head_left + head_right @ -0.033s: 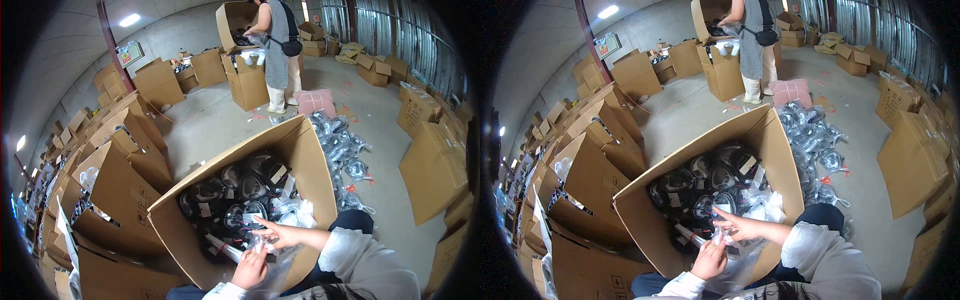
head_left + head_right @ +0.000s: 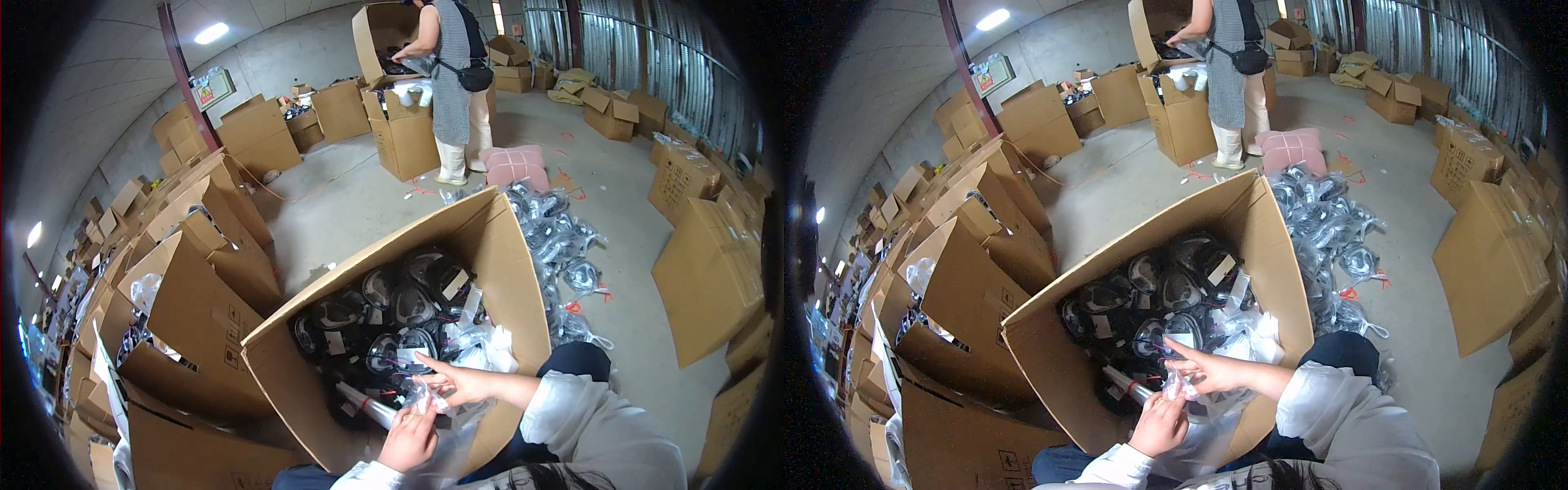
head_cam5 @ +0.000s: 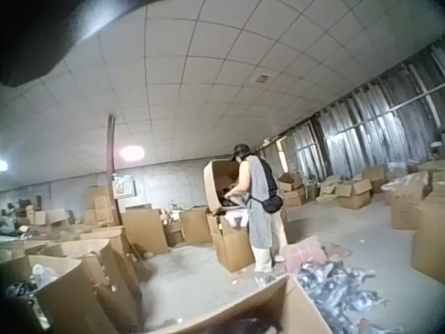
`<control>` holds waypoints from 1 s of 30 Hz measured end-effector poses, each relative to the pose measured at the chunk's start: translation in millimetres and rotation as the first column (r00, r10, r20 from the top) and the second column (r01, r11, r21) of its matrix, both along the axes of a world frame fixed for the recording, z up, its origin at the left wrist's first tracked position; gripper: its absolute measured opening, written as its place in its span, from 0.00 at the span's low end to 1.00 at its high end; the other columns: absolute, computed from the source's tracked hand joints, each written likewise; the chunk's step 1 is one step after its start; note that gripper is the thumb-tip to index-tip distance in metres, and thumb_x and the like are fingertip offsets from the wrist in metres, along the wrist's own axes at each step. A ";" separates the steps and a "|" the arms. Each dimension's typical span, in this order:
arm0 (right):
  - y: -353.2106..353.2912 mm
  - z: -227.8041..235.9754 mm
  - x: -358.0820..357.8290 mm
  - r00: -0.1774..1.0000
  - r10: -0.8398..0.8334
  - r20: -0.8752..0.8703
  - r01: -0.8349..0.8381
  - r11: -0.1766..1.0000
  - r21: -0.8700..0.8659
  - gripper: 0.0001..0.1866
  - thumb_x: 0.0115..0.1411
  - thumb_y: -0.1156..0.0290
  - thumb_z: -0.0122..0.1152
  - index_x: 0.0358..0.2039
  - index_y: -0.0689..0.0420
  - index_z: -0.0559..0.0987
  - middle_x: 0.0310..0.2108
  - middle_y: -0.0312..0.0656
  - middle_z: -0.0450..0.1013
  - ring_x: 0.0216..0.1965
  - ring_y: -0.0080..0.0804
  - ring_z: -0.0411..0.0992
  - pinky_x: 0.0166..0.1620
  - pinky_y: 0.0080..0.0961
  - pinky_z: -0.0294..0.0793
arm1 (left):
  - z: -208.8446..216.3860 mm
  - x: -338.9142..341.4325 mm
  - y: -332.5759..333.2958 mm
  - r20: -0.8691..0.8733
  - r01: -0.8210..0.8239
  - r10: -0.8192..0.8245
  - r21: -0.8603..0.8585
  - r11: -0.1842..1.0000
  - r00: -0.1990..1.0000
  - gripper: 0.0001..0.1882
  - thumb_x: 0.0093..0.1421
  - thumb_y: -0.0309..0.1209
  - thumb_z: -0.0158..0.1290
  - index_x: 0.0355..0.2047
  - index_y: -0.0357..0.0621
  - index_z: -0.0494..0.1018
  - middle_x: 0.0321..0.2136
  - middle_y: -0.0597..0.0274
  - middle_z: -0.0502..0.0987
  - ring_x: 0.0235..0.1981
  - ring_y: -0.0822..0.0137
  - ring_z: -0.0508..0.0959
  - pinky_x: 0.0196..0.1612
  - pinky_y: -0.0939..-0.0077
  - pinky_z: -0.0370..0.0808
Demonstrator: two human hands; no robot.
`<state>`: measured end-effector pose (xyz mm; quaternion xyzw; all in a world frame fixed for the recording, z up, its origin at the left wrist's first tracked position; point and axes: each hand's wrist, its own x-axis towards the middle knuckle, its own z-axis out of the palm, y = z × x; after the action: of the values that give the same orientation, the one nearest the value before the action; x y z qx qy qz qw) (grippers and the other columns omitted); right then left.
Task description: The person packs vehicle lights into plastic bags, picking the lights from a cardboard box and inserting them into the bags by hand.
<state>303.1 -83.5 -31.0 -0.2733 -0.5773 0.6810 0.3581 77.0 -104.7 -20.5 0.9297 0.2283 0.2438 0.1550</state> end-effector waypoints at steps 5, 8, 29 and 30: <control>-1.4 3.3 1.0 1.000 0.002 0.002 -0.002 1.000 0.029 0.58 0.54 0.87 0.58 0.68 0.40 0.27 0.68 0.52 0.48 0.61 0.30 0.59 0.59 0.28 0.61 | -1.0 -0.1 0.9 -0.016 0.000 0.001 0.007 1.000 1.000 0.23 0.50 0.27 0.55 0.48 0.34 0.69 0.36 0.46 0.77 0.44 0.51 0.76 0.55 0.56 0.63; -1.6 3.0 0.5 1.000 0.008 0.003 -0.008 1.000 0.017 0.58 0.54 0.87 0.58 0.68 0.40 0.27 0.68 0.51 0.48 0.61 0.30 0.59 0.59 0.29 0.61 | -1.4 -0.3 0.5 -0.015 -0.002 0.002 0.012 1.000 1.000 0.24 0.50 0.27 0.55 0.48 0.34 0.69 0.38 0.45 0.77 0.46 0.51 0.75 0.55 0.56 0.63; -0.7 9.2 2.4 0.988 -0.024 0.150 0.008 0.994 0.108 0.55 0.56 0.79 0.61 0.69 0.41 0.31 0.66 0.45 0.55 0.40 0.20 0.62 0.44 0.17 0.65 | -3.6 -3.9 2.3 -0.075 -0.019 0.023 0.053 0.998 0.997 0.27 0.50 0.28 0.55 0.53 0.37 0.68 0.47 0.48 0.75 0.46 0.53 0.76 0.56 0.59 0.63; -0.9 10.2 1.6 0.988 -0.028 0.154 0.014 0.995 0.094 0.55 0.56 0.78 0.62 0.69 0.41 0.31 0.66 0.45 0.55 0.40 0.20 0.61 0.43 0.16 0.65 | -3.6 -4.2 2.4 -0.077 -0.020 0.024 0.052 0.998 0.997 0.27 0.50 0.28 0.55 0.53 0.37 0.68 0.47 0.48 0.75 0.46 0.53 0.76 0.56 0.59 0.63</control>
<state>304.7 -84.4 -20.8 -0.3147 -0.6314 0.6264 0.3316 72.8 -102.3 -24.1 0.9396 0.2379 0.2152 0.1194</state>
